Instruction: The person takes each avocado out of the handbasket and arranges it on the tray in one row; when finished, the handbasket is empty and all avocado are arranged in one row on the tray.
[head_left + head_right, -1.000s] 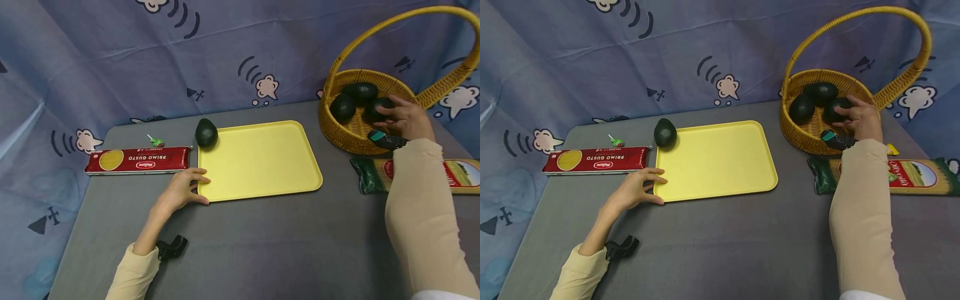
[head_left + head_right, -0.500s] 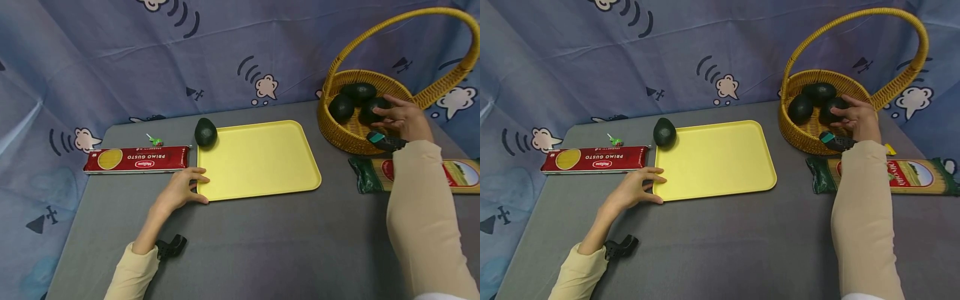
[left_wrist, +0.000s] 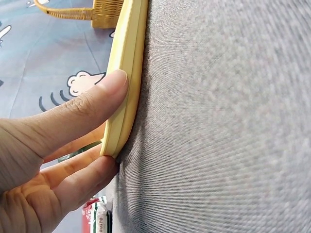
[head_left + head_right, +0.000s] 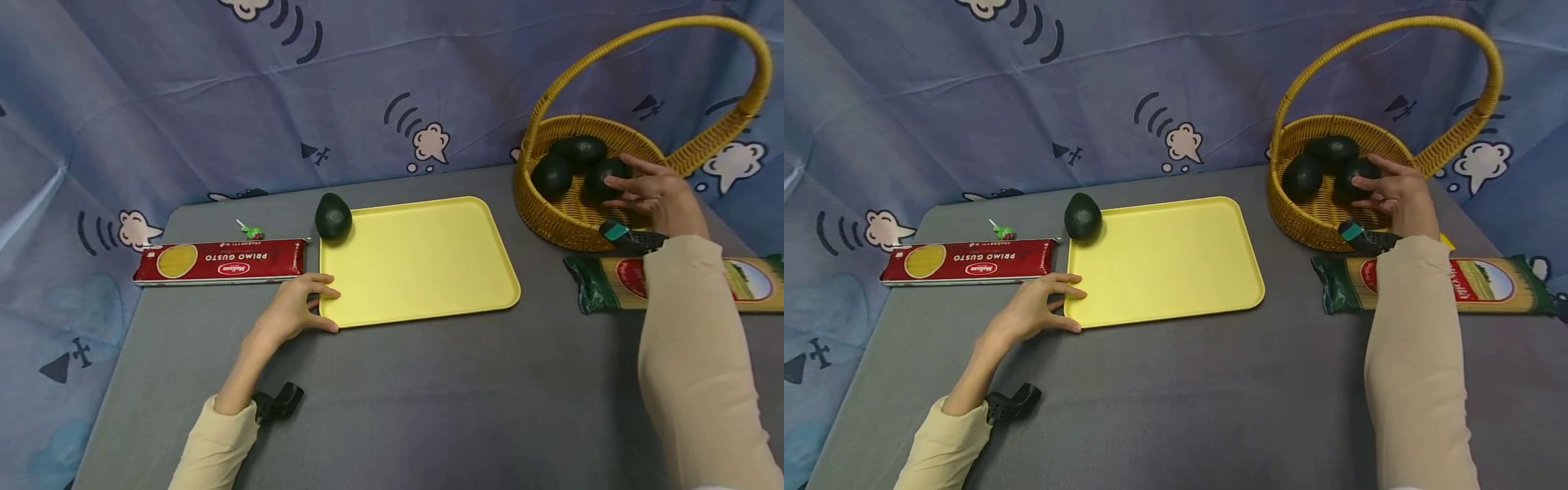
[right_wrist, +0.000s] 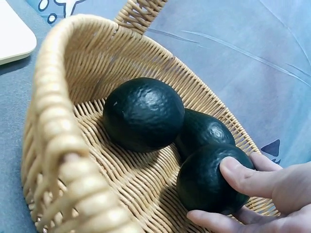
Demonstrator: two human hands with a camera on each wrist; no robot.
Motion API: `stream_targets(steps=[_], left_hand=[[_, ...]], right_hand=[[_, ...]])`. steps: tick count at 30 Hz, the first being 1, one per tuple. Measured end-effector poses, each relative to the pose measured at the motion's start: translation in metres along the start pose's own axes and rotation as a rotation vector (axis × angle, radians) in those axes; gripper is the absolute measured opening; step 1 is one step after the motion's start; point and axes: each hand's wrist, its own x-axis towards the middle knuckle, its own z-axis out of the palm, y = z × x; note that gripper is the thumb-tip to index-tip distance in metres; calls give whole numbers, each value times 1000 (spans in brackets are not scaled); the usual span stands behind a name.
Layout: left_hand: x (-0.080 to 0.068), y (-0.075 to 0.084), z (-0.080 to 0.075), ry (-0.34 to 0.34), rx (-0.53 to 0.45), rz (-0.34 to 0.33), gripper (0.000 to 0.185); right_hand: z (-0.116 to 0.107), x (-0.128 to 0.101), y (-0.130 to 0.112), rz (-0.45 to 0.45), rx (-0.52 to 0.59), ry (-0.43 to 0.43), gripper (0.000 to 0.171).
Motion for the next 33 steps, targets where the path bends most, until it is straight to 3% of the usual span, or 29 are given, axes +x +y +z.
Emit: stream_targets(steps=[6,14,33], left_hand=[[-1,2,-1,-3,-9,-14,47],[-1,3,-2,-24,-11,-40,47],[-1,4,-1,-15,-5,-21,48]], right_hand=[[-1,-2,2,-40,-65,3,78],[0,6,0,-8,-112,121,82],[13,-10,5,-89,-79,12,81]])
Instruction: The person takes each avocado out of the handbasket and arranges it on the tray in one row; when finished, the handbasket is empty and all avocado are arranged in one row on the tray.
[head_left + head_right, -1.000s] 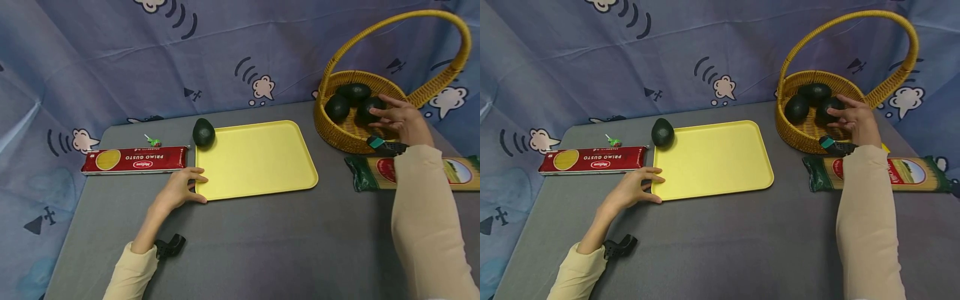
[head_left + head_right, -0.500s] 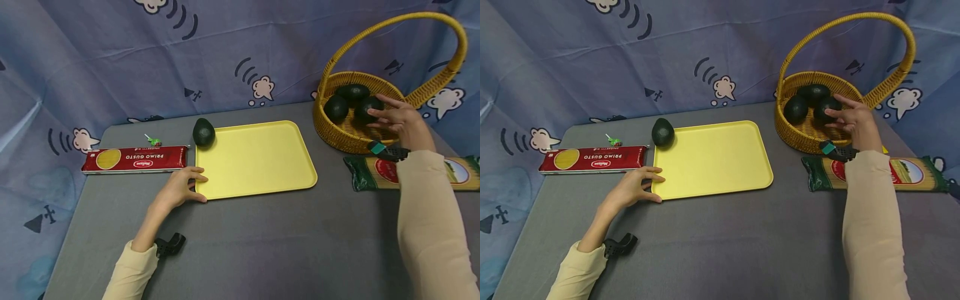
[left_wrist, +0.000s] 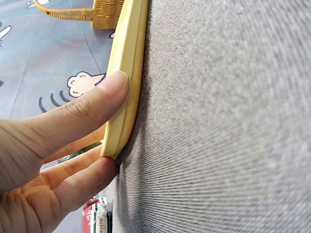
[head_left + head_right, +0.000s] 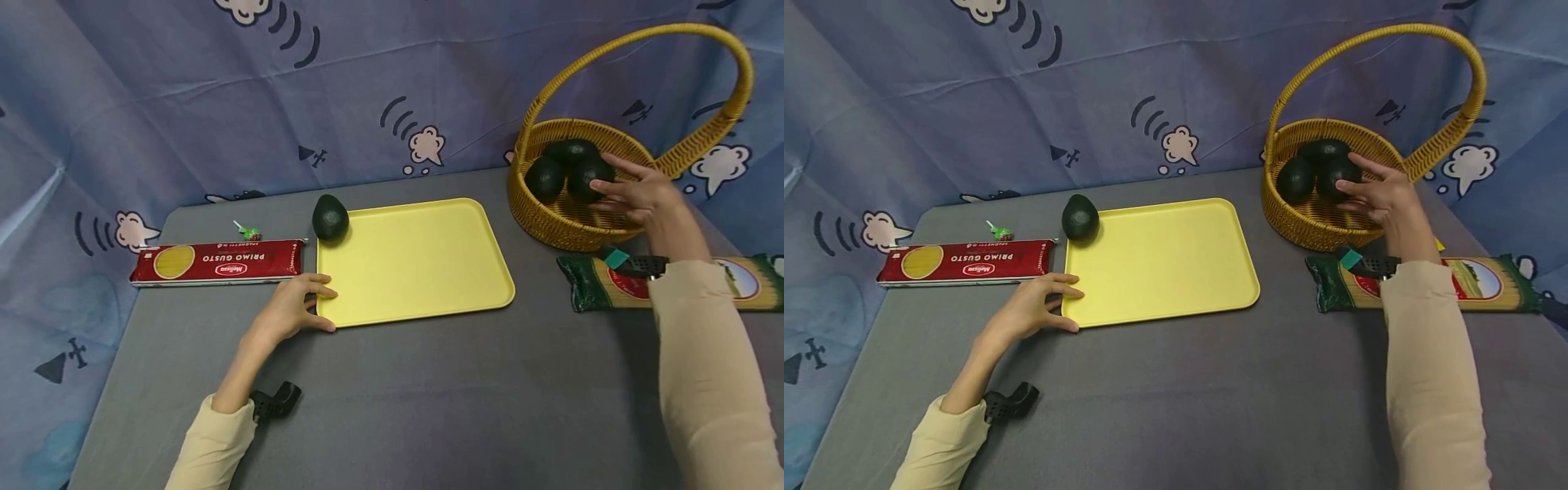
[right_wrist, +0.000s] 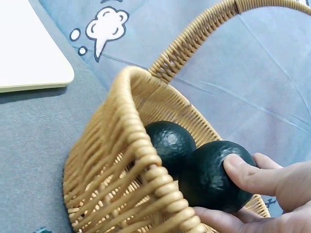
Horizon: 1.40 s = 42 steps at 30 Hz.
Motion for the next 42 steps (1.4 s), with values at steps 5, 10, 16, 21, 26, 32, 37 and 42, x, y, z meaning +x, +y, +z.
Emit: stream_targets(steps=[5,10,16,21,26,32,37,42], left_hand=[[0,0,1,1,-4,6,47],[-1,1,-1,-9,-2,-5,47],[-1,0,-1,-18,10,-5,48],[-1,-1,0,-15,9,-6,48],[0,-1,-1,-13,-2,-1,48],[1,-1,0,-21,0,-8,48],[1,0,0,-19,4,4,48],[0,0,-1,-19,3,0,48]], right_hand=[[3,-5,1,-33,15,-9,78],[6,-12,4,-64,-23,-3,79],[12,-25,7,-101,-90,-51,78],[14,-36,10,-169,-91,-88,77],[17,-43,12,-166,-122,-103,74],[20,-52,17,-196,-88,-113,70],[23,-59,19,-233,-14,-157,69],[26,-63,23,-263,25,-214,67]])
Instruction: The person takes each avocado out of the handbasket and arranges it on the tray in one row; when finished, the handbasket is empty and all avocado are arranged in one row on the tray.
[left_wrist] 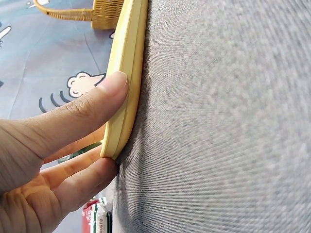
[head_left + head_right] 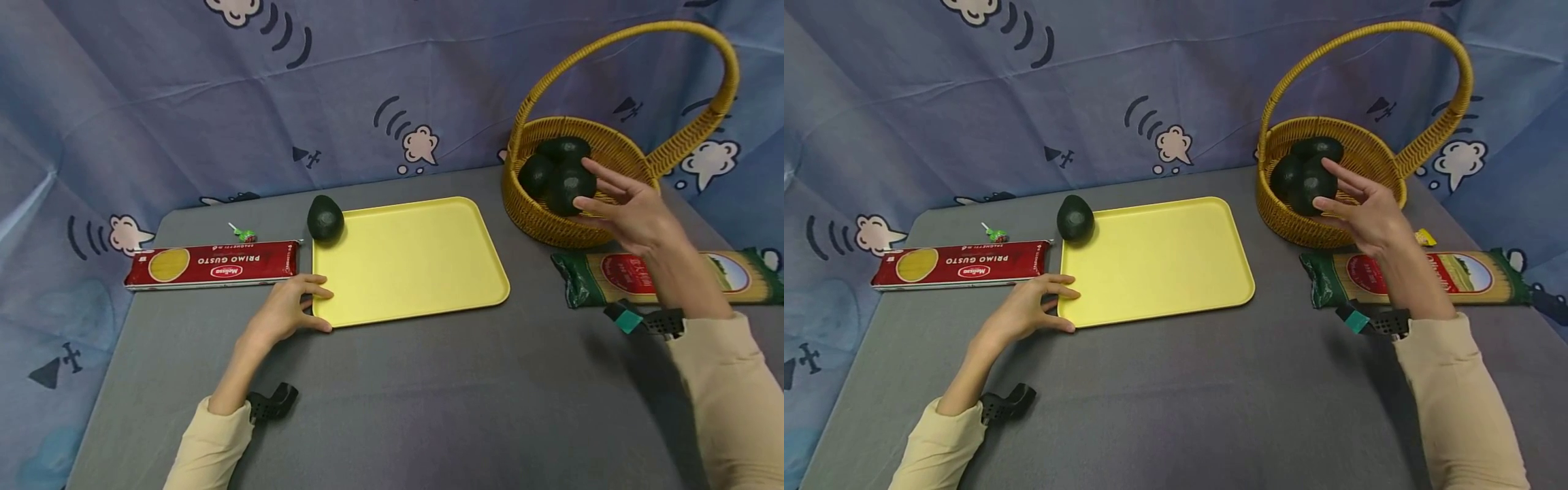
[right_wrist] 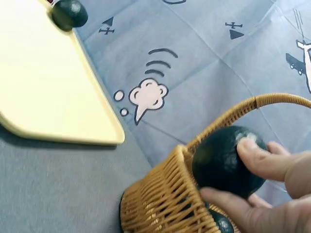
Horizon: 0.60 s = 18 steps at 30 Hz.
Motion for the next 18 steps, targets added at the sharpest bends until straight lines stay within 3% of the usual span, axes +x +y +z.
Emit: stream_targets(steps=[6,18], left_hand=[[0,0,0,-3,-1,-7,48],[0,0,0,7,-3,5,47]], right_hand=[[-1,-2,5,-42,5,-38,66],[13,-1,7,-135,-108,-164,66]])
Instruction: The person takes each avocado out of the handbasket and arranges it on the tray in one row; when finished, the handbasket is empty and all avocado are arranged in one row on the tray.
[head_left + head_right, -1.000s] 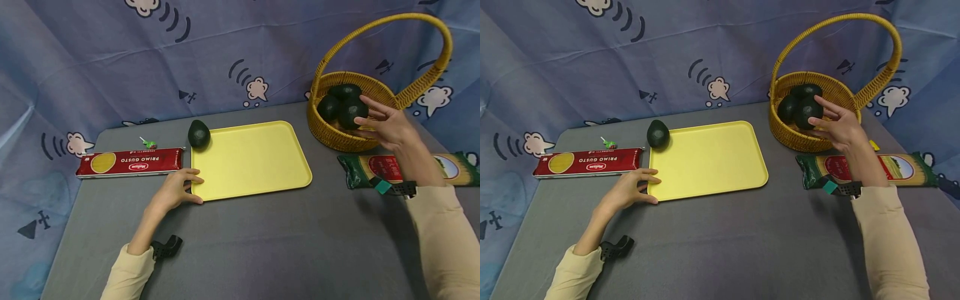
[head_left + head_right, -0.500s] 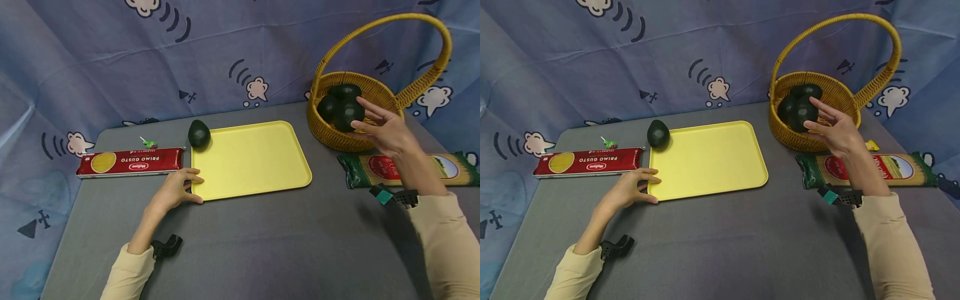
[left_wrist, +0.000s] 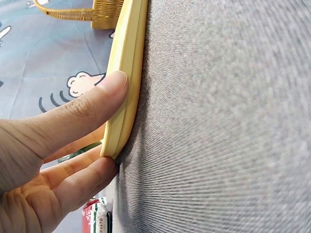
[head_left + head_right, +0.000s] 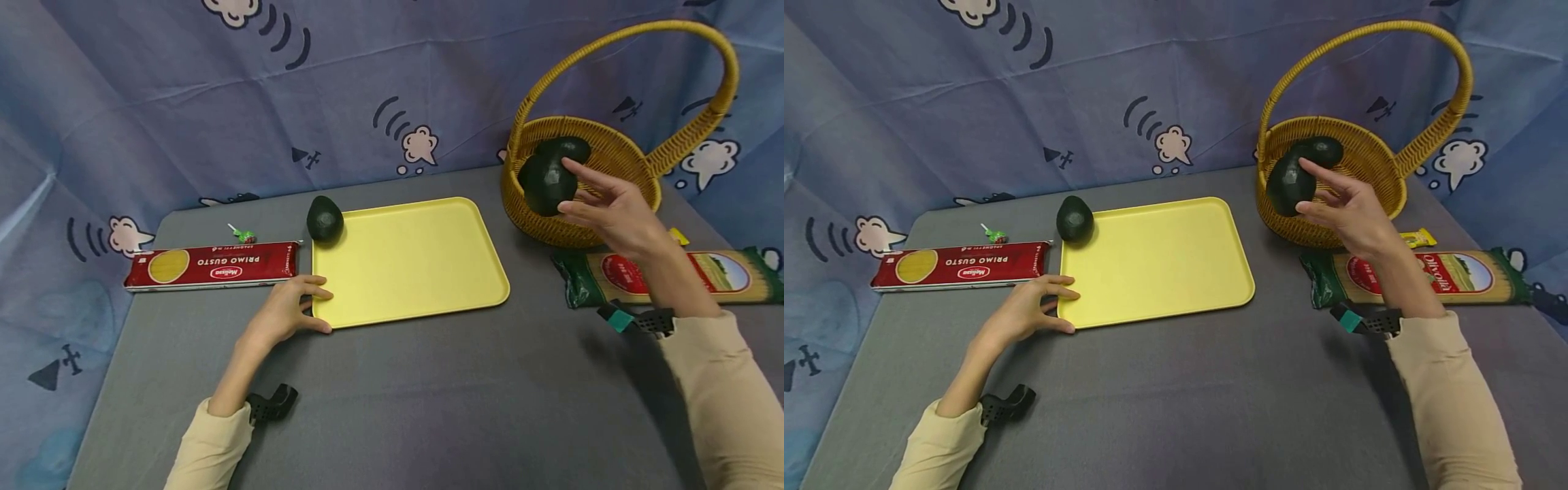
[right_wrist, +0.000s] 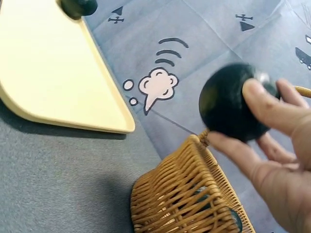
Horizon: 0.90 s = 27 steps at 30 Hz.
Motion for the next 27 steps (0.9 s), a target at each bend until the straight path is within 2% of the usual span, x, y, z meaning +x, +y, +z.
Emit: stream_targets(steps=[14,16,20,24,27], left_hand=[[0,-1,1,-3,-13,-15,48],[0,-1,1,-1,-16,-15,48],[-1,0,0,3,-21,-11,47],[0,0,0,4,-27,-12,47],[0,0,1,1,-42,-28,47]], right_hand=[[28,18,14,-168,-282,-132,61],[34,22,18,-194,-285,-150,60],[44,30,27,-211,-219,-197,58],[54,38,34,-165,-170,-218,60],[60,42,39,-110,-197,-213,61]])
